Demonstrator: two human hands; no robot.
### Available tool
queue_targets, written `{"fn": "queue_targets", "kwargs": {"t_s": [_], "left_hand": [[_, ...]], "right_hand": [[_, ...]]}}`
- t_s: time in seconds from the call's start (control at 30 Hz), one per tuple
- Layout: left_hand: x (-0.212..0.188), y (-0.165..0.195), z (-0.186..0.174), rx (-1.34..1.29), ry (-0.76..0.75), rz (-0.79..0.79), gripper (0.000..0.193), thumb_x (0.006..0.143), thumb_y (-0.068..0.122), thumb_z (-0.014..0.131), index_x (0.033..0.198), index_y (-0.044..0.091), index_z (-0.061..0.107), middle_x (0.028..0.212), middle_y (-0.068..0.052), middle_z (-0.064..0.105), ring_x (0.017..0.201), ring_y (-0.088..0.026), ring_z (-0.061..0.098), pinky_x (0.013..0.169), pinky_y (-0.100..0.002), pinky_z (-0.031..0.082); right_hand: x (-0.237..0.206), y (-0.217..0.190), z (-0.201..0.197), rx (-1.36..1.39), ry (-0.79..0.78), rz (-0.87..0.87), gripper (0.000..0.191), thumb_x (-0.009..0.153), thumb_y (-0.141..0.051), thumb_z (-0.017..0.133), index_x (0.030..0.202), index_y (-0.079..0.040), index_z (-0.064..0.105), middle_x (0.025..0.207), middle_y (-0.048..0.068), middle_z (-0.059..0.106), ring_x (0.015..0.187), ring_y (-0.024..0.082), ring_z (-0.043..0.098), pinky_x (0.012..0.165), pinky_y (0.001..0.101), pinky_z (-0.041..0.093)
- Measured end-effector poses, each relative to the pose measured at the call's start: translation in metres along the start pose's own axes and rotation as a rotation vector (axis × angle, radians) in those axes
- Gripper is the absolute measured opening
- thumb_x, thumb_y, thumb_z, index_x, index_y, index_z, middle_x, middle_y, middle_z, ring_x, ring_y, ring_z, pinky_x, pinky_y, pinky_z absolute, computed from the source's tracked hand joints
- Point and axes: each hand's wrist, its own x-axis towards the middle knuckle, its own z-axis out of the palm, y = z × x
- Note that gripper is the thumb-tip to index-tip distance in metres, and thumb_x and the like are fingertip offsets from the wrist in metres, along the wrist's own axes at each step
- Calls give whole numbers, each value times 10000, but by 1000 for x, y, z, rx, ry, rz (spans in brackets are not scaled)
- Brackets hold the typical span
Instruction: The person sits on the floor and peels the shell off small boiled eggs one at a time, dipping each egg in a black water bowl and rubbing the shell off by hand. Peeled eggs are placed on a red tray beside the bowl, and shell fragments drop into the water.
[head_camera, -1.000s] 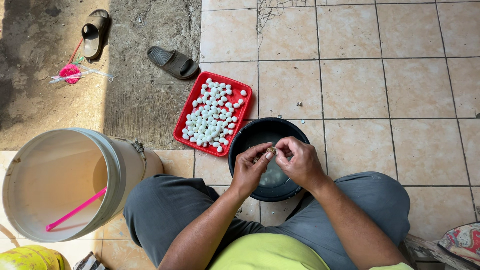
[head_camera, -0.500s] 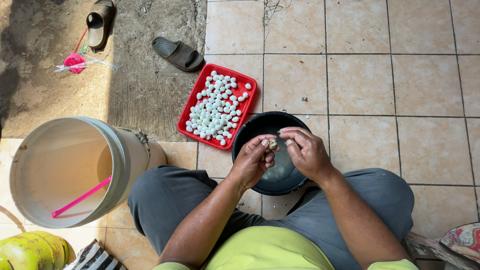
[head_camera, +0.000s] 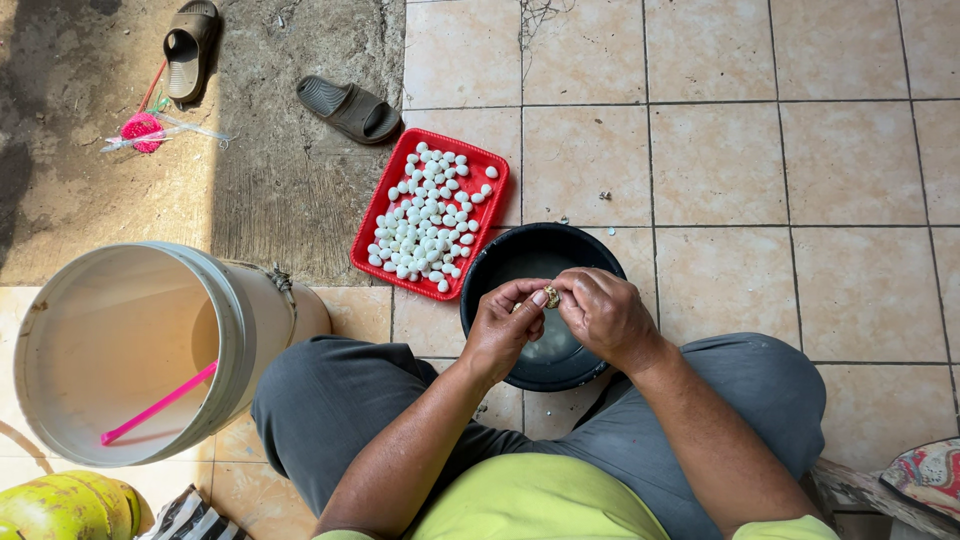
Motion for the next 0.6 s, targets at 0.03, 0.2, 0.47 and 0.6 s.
{"fn": "queue_targets", "kwargs": {"t_s": [0.03, 0.2, 0.47, 0.6], "left_hand": [[0, -1, 1, -10, -8, 0, 246, 1028, 148, 667, 1225, 2, 680, 931, -15, 645, 696, -80, 530, 607, -247, 439], [0, 0, 2, -41, -21, -31, 275, 1037, 169, 632, 1252, 4, 671, 978, -22, 682, 696, -72, 526, 622, -246, 448], [-4, 12, -2, 153, -62, -28, 327, 1034, 191, 640, 1308, 19, 683, 967, -14, 669, 690, -55, 499, 614, -231, 433], [-4, 15, -6, 139, -85, -26, 317, 1052, 181, 638, 1310, 1, 678, 1009, -67, 702, 693, -61, 501, 621, -232, 435]], "right_hand": [[-1, 0, 0, 13, 9, 23, 178, 844, 28, 709, 1002, -10, 636, 935, 144, 725, 853, 317, 738, 723, 387, 602], [-3, 1, 5, 255, 12, 406, 140, 909, -23, 714, 1022, -33, 631, 857, 109, 731, 763, 230, 758, 671, 332, 603], [-4, 3, 5, 190, 3, 176, 183, 923, 0, 688, 1078, -30, 595, 938, 116, 709, 823, 215, 734, 694, 326, 589], [-4, 4, 5, 293, 34, 242, 139, 952, 4, 652, 1078, -30, 603, 926, 96, 709, 804, 197, 742, 696, 307, 593]]}}
